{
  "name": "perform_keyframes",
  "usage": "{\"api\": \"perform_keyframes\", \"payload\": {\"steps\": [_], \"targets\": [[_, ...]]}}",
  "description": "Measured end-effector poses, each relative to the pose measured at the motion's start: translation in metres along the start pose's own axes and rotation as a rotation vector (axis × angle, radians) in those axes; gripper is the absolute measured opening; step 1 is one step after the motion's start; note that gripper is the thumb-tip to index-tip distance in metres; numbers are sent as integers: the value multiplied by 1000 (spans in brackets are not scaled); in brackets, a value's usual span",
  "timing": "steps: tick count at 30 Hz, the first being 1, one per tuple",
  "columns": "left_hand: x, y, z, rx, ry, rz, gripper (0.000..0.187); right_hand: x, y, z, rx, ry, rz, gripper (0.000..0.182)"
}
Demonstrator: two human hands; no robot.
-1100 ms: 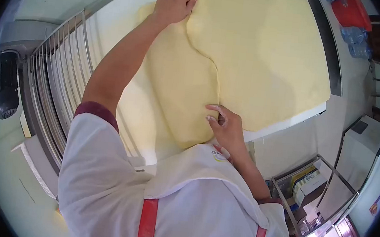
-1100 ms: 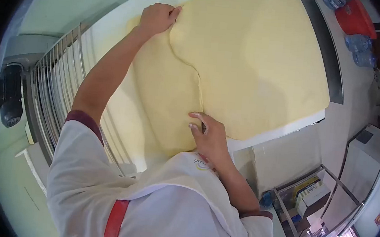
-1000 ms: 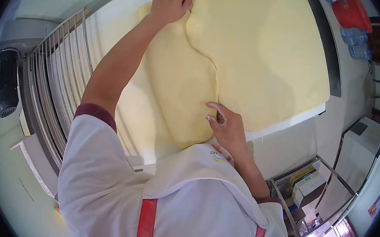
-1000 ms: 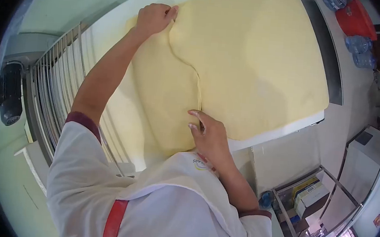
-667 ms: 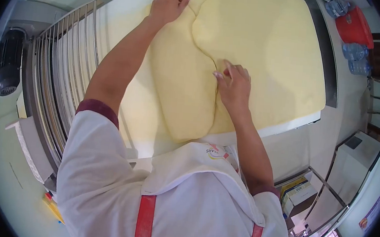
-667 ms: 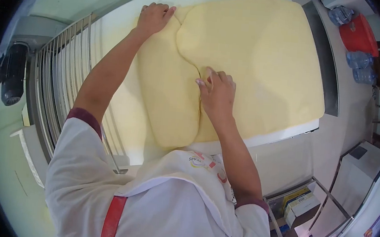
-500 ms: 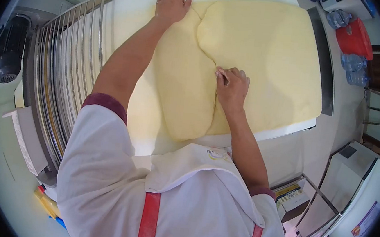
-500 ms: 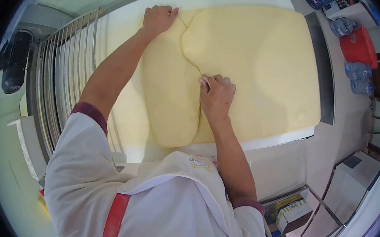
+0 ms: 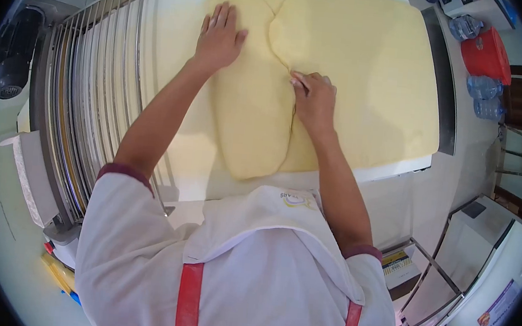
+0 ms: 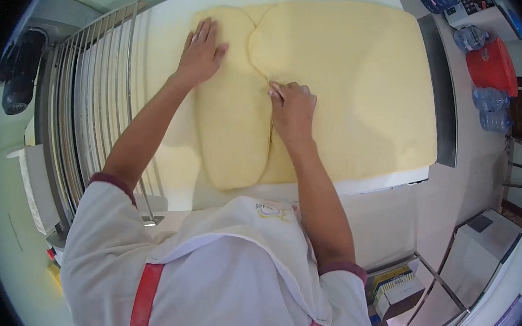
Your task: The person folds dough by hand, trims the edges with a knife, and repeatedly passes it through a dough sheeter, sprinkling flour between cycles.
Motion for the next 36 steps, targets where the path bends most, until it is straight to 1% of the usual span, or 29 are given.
{"api": "perform_keyframes", "payload": {"steps": [2, 5, 8, 9, 11, 12, 13, 14, 15, 16, 17, 20, 23, 25, 26, 27, 29, 30, 31, 32, 33, 34, 36], "targets": [[27, 8, -6, 80, -97, -40, 64, 3, -12, 5, -229, 22, -21, 13], [23, 5, -2, 69, -122, -35, 65, 1, -5, -6, -50, -92, -82, 16], [27, 2, 2, 26, -139, -57, 66, 1, 3, 2, -69, -36, -173, 19], [33, 1, 14, 33, -131, -104, 66, 2, -2, 3, -143, -28, -149, 21], [64, -5, 55, 48, -121, -199, 67, 6, -13, 5, -293, -11, -111, 25], [86, -9, 87, 214, -66, -190, 65, 9, -20, -12, -261, -169, -124, 29], [110, -15, 124, 291, 48, -153, 65, 18, -26, -28, -233, -318, -137, 33], [128, -7, 153, 237, 64, -262, 67, 28, -29, -40, -205, -463, -151, 37], [143, -17, 173, 248, 72, -291, 68, 31, -26, -37, -146, -504, -180, 39], [148, -17, 176, 224, 73, -278, 69, 36, -21, -32, -87, -544, -214, 42], [153, -17, 179, 199, 74, -266, 70, 44, -16, -27, -30, -584, -248, 45], [150, -20, 179, 190, 79, -233, 72, 37, -6, -9, -140, -522, -375, 41], [158, -26, 178, 183, 64, -267, 73, 39, -18, -29, 83, -584, -260, 46], [175, -33, 171, 161, 20, -274, 74, 41, -3, -27, 279, -622, -305, 52], [195, -40, 165, 144, -12, -272, 74, 43, 6, -27, 371, -645, -328, 55], [210, -46, 157, 123, -46, -271, 74, 43, 10, -26, 384, -643, -333, 57], [217, -46, 151, 180, -84, -294, 76, 45, 13, -26, 400, -666, -339, 60], [218, -47, 150, 208, -114, -299, 77, 44, 15, -24, 381, -628, -402, 60], [219, -45, 151, 264, -122, -354, 77, 41, 17, -21, 366, -605, -461, 59], [218, -45, 146, 310, -141, -399, 78, 34, 15, -9, 238, -623, -432, 58], [221, -46, 132, 277, -203, -297, 77, 30, 20, -1, 99, -641, -412, 57], [223, -45, 118, 243, -261, -198, 76, 20, 22, 0, 119, -483, -388, 51], [207, -46, 96, 334, -275, -135, 74, 19, 12, -41, 23, -552, -265, 47]]}}
Point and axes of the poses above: each hand's wrist, its own x-axis away from the middle knuckle, its own y-axis out of the palm, z = x × y, the point moved 10 cm from there along -x, towards the middle knuckle, and after that the axes turned 1 degree about z, right-handed, at the moved point
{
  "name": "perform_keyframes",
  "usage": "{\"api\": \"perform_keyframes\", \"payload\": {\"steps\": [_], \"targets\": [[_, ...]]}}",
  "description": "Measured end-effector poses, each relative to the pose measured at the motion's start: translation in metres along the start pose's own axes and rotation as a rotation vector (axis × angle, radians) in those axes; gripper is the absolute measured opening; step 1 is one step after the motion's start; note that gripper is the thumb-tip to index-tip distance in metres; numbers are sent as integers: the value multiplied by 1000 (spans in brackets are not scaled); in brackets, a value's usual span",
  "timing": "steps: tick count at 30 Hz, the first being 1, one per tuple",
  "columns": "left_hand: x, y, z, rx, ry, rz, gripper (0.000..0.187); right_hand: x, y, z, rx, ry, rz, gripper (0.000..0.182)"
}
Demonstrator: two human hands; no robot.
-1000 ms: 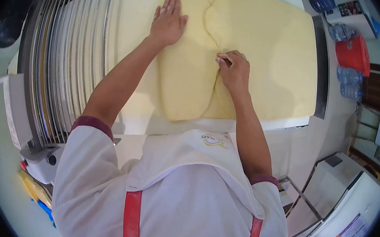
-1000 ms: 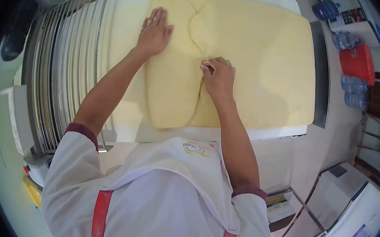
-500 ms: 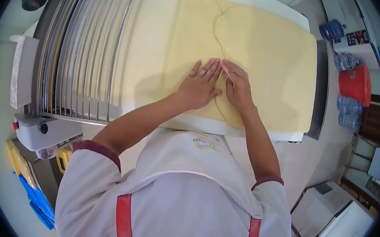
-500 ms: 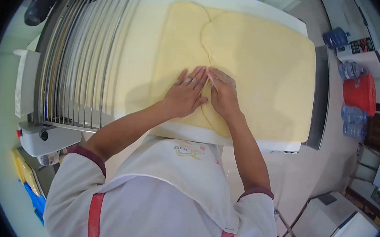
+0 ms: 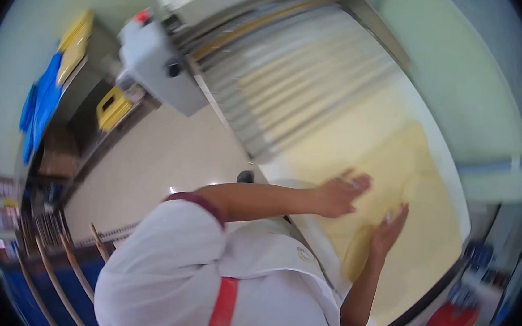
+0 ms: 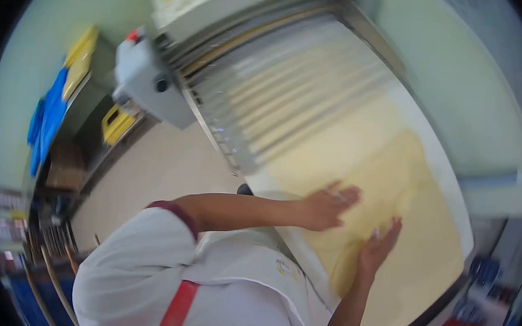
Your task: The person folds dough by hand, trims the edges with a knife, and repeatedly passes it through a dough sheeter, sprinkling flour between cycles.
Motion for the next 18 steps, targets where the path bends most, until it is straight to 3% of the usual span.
{"api": "perform_keyframes", "payload": {"steps": [3, 6, 8, 12, 14, 16, 18], "targets": [[-56, 8, -30, 87, -25, 107, 72, -46, 14, -72, -16, -119, -10, 50], [-52, 9, -42, 52, -29, 129, 73, -82, 41, -150, -106, -257, 1, 48], [-8, 7, -21, 48, 23, -105, 72, -87, 44, -223, -273, -358, 27, 45], [111, -5, -23, 81, 319, -43, 70, -94, 93, -404, -347, -578, -98, 43], [161, -52, -45, 373, 349, -223, 69, -82, 123, -497, -549, -666, -196, 47], [235, -156, -91, 884, 291, -160, 66, -58, 151, -589, -572, -873, -228, 47], [315, -214, -141, 1026, 380, 23, 62, -37, 176, -653, -572, -1004, -266, 46]]}}
Point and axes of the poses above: each hand's wrist, its own x-axis away from the middle knuckle, its own y-axis out of the palm, z = x × y, the point moved 10 cm from there along -x, towards the middle knuckle, and after that the axes turned 1 degree about z, right-handed, at the moved point
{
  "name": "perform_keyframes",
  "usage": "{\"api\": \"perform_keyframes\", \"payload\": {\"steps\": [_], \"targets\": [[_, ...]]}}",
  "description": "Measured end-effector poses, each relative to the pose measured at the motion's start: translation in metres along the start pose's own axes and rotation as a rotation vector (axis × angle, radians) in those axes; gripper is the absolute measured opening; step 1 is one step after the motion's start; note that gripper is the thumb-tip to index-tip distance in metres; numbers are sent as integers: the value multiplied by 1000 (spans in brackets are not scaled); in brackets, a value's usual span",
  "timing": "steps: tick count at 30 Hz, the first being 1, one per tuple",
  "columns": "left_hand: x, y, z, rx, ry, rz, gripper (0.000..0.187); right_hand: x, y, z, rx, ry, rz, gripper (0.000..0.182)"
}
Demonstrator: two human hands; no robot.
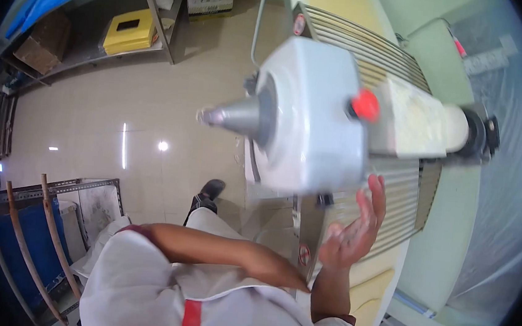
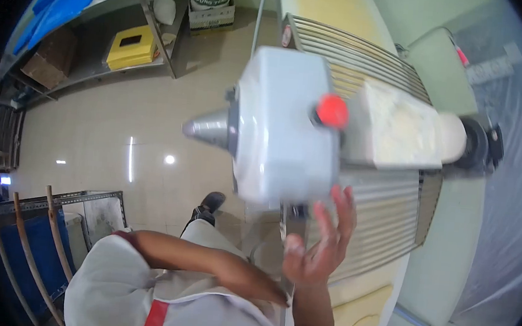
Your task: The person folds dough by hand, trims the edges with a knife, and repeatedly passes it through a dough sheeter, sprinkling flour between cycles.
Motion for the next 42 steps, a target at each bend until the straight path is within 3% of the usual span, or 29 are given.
{"api": "perform_keyframes", "payload": {"steps": [2, 4, 6, 7, 8, 9, 11, 15, 18, 19, 20, 21, 22, 23, 24, 25, 26, 28, 33, 38, 40, 42], "targets": [[75, -62, 87, 138, 52, 4, 60, -24, 40, -14, -7, -45, -38, 46], [171, -150, 142, 244, 392, 209, 50, -32, 73, -17, 296, -41, -176, 37], [283, -234, 122, 379, 592, 632, 41, -22, 75, -11, 499, -14, -170, 27], [335, -287, 91, 288, 480, 1170, 29, -21, 76, -17, 546, -39, -108, 25], [394, -317, 54, 240, 226, 1672, 21, -21, 76, -23, 593, -61, -45, 23], [412, -353, 24, -46, -119, 1825, 14, -22, 79, -25, 611, -81, -1, 23], [408, -411, -80, -187, -477, 1643, 17, -27, 88, -18, 605, -121, 6, 23], [294, -477, -209, -526, -451, 1205, 21, -25, 89, -1, 560, -150, -65, 25], [221, -473, -246, -1031, -637, 686, 29, -18, 81, 2, 485, -156, -106, 27], [204, -464, -260, -1079, -712, 381, 33, -13, 77, -2, 474, -145, -113, 28], [199, -459, -258, -1108, -807, 165, 24, -10, 76, -5, 460, -132, -116, 29], [200, -463, -251, -1143, -605, 361, 16, -7, 75, -9, 448, -120, -108, 30], [208, -454, -268, -1353, -651, 243, 13, -4, 74, -15, 436, -108, -96, 31], [217, -459, -280, -1327, -735, 169, 14, -4, 75, -20, 433, -96, -77, 32], [233, -470, -269, -1031, -663, 450, 16, -11, 77, -24, 445, -85, -46, 33], [252, -478, -288, -948, -891, 469, 26, -30, 76, -17, 446, -71, 14, 30], [258, -478, -281, -935, -889, 552, 24, -33, 76, -17, 473, -53, 56, 30], [271, -461, -239, -912, -784, 734, 23, -39, 69, -19, 519, -104, 141, 24], [301, -411, -81, -918, -606, 1154, 27, -35, 52, -23, 298, 4, 325, 22], [269, -339, 160, -1028, -90, 1706, 38, -26, 36, -12, -147, 0, 169, 42], [241, -300, 218, -1031, 94, 1766, 43, -3, 10, -8, -321, 83, 192, 51], [225, -289, 194, -809, 40, 1625, 35, 37, -26, 9, -442, 260, 300, 59]]}}
Point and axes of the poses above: each hand's wrist, its own x-axis away from the middle knuckle, its own y-axis out of the palm, z = x × y, the point moved 10 cm from there along -x, towards the middle knuckle, and after that the axes turned 1 degree about z, right-handed, at the moved point
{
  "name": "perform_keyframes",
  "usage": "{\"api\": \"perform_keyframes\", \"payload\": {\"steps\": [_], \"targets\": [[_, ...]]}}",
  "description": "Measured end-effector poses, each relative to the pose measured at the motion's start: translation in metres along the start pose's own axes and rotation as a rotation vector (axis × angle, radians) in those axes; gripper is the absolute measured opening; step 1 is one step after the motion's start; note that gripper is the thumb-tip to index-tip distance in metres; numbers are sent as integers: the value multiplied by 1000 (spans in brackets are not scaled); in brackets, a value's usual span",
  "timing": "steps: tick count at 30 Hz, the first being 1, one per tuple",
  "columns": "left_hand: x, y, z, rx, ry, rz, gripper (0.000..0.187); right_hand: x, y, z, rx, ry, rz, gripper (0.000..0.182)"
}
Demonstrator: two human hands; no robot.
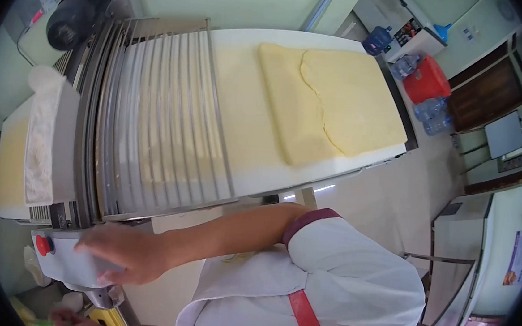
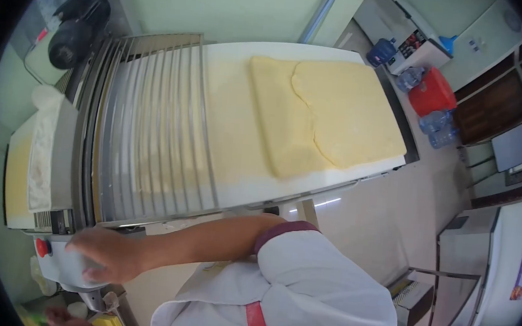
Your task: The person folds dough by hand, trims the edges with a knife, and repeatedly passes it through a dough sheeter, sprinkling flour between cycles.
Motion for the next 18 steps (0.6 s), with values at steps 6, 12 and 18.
{"api": "perform_keyframes", "payload": {"steps": [6, 12, 18], "targets": [[338, 321, 121, 188, -201, -999, 37, 127, -217, -12, -300, 17, 385, 45], [549, 540, 232, 162, 185, -1651, 38, 345, -490, 45, -131, 501, 1151, 24], [610, 684, 199, -79, 279, -1374, 51, 368, -645, 113, -340, 522, 1167, 33]]}}
Point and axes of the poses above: each hand's wrist, its own x-axis away from the middle knuckle, its own y-axis out of the palm, z = x × y, the point moved 10 cm from there along -x, towards the middle knuckle, and after that the axes turned 1 degree about z, right-handed, at the moved point
